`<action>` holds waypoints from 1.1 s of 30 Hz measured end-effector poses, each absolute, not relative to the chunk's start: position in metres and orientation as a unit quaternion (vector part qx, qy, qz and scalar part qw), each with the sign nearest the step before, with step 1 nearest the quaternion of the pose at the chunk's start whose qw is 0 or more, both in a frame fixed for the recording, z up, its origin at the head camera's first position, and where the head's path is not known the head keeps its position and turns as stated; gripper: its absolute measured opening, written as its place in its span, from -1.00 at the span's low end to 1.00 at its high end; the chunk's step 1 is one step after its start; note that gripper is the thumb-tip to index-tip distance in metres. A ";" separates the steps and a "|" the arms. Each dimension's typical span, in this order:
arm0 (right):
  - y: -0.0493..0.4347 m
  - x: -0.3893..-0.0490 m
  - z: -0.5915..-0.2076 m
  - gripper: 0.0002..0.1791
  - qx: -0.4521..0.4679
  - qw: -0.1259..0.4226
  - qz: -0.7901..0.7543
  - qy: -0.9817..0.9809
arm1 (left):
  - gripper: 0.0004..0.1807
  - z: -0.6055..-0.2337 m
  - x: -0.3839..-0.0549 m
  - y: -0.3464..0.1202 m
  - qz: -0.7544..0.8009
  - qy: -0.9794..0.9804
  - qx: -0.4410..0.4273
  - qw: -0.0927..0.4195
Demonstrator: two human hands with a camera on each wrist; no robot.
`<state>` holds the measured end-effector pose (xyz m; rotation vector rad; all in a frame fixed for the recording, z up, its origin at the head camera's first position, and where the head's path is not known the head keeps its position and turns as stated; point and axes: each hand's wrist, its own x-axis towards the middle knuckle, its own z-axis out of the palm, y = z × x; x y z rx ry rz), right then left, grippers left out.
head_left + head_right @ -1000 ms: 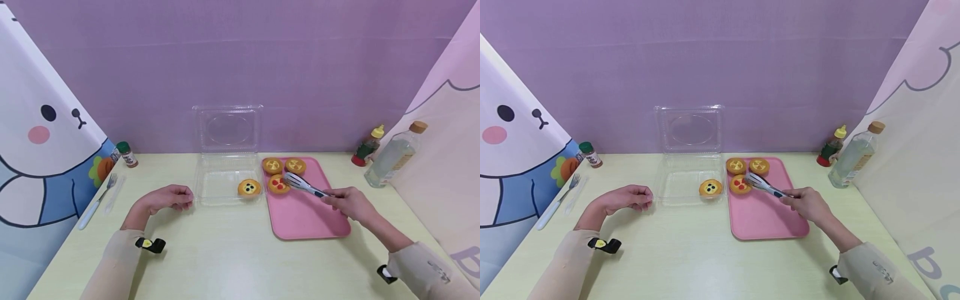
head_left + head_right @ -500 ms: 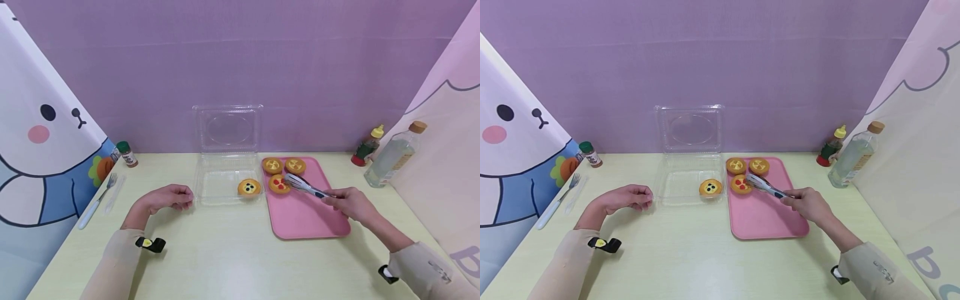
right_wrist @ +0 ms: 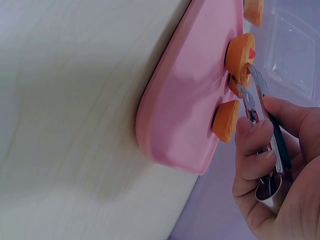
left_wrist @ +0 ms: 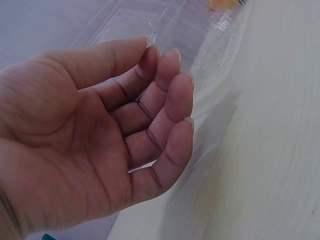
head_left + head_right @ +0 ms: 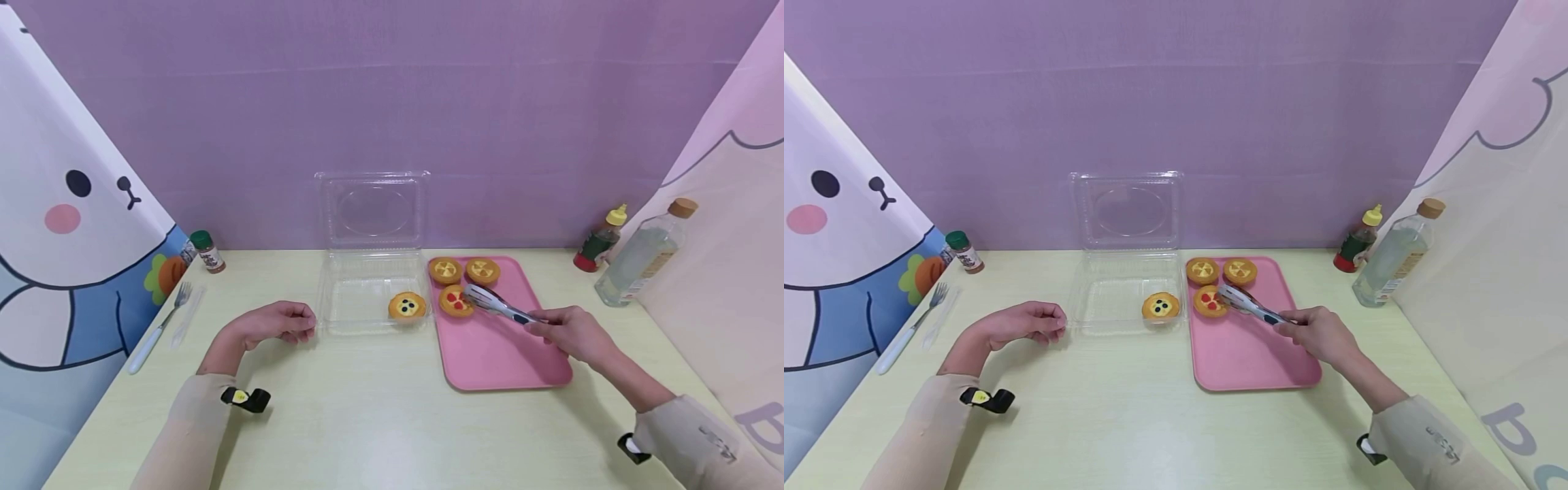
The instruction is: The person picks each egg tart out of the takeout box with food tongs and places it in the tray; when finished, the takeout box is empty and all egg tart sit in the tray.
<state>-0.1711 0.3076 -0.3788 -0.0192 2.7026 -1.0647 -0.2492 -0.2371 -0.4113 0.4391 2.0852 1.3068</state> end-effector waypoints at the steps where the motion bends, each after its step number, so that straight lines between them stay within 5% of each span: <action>1: 0.307 -0.171 -0.379 -0.47 -0.005 0.118 -0.364 0.924 | -0.62 -0.411 -0.249 -0.237 0.496 0.792 0.166 0.315; 33: 0.306 -0.167 -0.364 -0.33 -0.010 0.086 -0.314 0.946 | -0.65 -0.412 -0.250 -0.237 0.491 0.795 0.166 0.314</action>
